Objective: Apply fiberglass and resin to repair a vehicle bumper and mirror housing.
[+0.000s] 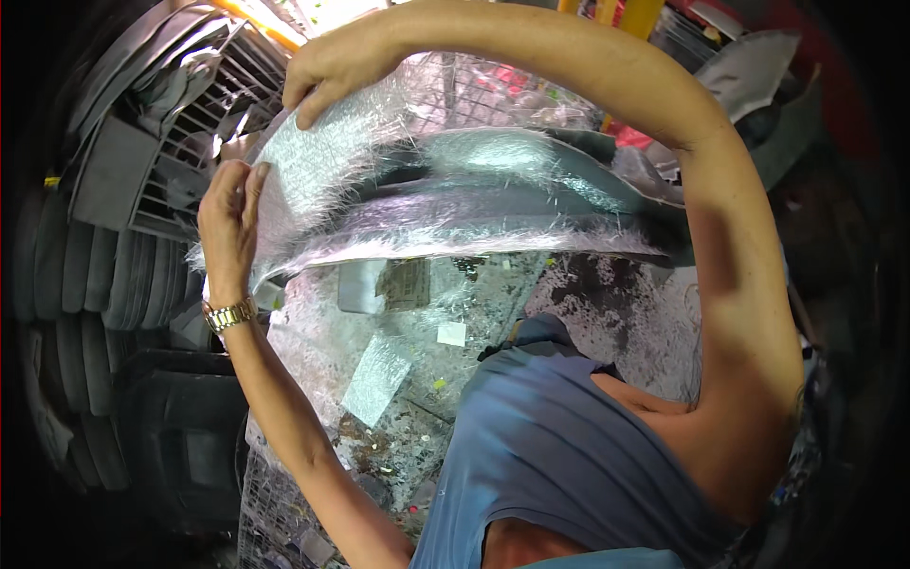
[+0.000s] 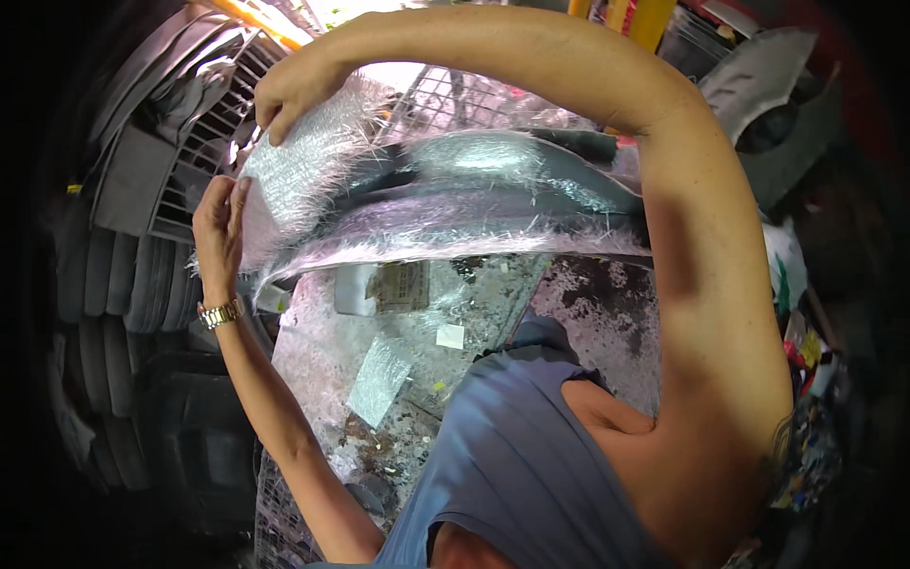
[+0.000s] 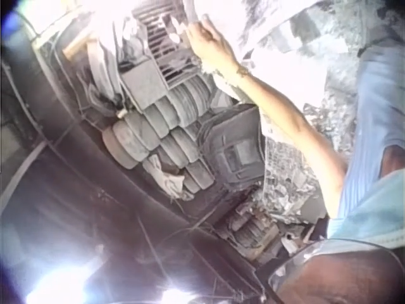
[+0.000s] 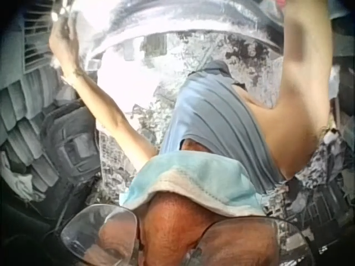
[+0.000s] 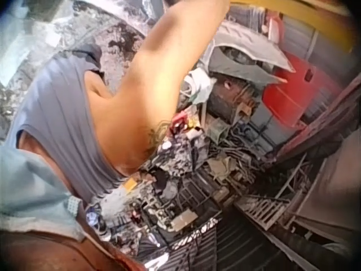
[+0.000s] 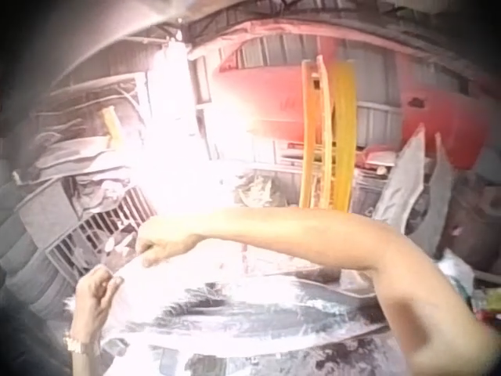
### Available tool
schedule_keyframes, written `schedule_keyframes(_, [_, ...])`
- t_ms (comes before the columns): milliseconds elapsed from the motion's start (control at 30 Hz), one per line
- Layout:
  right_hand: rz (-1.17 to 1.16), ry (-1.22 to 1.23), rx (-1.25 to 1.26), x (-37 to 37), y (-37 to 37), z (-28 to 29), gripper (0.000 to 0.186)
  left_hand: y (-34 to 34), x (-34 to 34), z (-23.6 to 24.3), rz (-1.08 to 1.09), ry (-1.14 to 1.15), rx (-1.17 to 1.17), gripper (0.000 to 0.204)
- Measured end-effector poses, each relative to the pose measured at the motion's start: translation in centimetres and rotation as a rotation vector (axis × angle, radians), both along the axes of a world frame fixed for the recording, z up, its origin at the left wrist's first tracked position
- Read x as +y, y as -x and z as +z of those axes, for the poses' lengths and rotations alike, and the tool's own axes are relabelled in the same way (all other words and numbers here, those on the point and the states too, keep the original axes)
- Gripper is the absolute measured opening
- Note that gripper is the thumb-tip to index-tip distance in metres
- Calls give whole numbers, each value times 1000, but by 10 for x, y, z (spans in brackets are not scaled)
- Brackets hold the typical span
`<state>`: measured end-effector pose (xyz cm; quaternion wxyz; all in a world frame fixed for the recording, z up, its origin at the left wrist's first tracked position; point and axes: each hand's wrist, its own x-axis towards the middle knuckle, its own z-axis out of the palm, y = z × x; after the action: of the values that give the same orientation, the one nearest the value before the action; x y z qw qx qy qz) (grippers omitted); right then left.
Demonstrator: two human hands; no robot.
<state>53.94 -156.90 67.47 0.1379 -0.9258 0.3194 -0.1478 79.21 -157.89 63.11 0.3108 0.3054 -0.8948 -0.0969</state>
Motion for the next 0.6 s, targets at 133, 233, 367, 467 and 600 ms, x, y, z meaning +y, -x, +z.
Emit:
schedule_keyframes(133, [-57, 4, -206, 0, 18, -23, 43, 16, -24, -12, 0, 146, 28, 29])
schedule_keyframes(233, [-240, -67, -508, 4, 29, -45, 43, 32, -43, -30, -91, 149, 279, 26])
schedule_keyframes(367, [-409, -270, -637, -24, 49, -104, 42, 52, -35, -39, -66, 230, 123, 29])
schedule_keyframes(467, [-339, -339, -678, -39, 41, -118, 38, 43, -26, -43, -10, 226, 106, 31])
schedule_keyframes(600, [-310, -431, -311, -31, 25, -86, 35, 10, -30, -43, 40, -95, 160, 35])
